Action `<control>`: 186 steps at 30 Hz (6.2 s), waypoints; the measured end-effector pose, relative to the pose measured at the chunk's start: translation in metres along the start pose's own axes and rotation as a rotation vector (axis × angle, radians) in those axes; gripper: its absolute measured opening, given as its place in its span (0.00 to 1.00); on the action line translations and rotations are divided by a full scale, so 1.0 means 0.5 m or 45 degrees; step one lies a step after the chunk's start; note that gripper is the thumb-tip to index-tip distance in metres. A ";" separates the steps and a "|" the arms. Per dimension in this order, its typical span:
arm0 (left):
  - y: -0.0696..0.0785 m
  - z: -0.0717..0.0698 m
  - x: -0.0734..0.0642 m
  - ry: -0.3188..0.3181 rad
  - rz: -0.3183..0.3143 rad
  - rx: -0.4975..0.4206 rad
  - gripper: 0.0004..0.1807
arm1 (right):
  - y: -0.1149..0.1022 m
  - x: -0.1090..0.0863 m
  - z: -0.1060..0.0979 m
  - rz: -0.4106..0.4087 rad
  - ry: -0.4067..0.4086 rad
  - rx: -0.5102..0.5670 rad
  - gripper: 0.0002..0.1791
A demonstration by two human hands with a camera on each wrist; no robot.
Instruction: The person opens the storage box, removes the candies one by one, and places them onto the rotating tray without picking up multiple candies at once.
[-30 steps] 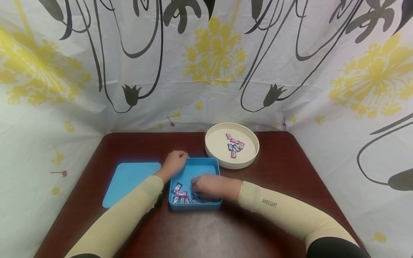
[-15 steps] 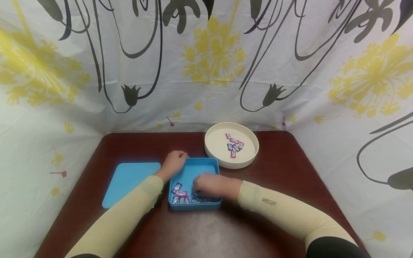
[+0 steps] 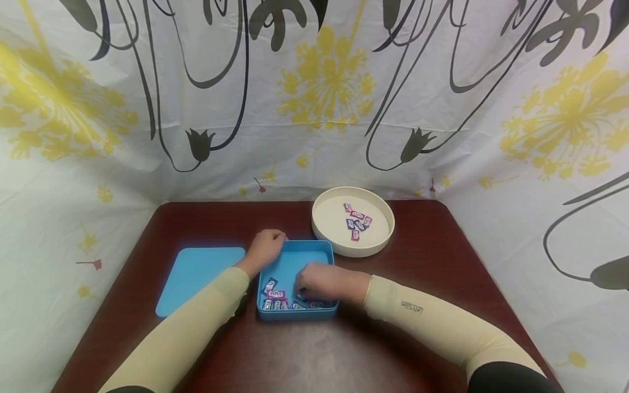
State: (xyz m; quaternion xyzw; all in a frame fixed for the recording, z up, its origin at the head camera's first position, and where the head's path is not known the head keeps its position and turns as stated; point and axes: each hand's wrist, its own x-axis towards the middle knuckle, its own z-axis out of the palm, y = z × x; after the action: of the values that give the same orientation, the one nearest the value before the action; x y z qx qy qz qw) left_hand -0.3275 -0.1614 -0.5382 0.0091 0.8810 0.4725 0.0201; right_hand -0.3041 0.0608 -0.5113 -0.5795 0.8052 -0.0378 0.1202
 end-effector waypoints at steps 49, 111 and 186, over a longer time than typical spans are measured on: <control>-0.006 -0.001 0.004 -0.023 0.003 -0.005 0.23 | 0.189 -0.096 -0.133 0.532 0.485 0.427 0.06; 0.001 -0.003 -0.004 -0.018 0.011 -0.014 0.25 | 0.401 -0.053 -0.203 0.940 0.127 0.389 0.05; -0.005 -0.004 0.003 -0.038 0.000 -0.018 0.25 | 0.062 -0.078 -0.121 0.291 0.214 0.303 0.21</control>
State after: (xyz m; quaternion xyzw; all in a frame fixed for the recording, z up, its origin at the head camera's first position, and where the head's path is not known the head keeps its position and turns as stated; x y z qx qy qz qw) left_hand -0.3290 -0.1643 -0.5391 0.0160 0.8773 0.4785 0.0333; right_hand -0.3354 0.1031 -0.4531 -0.4606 0.8628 -0.1674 0.1236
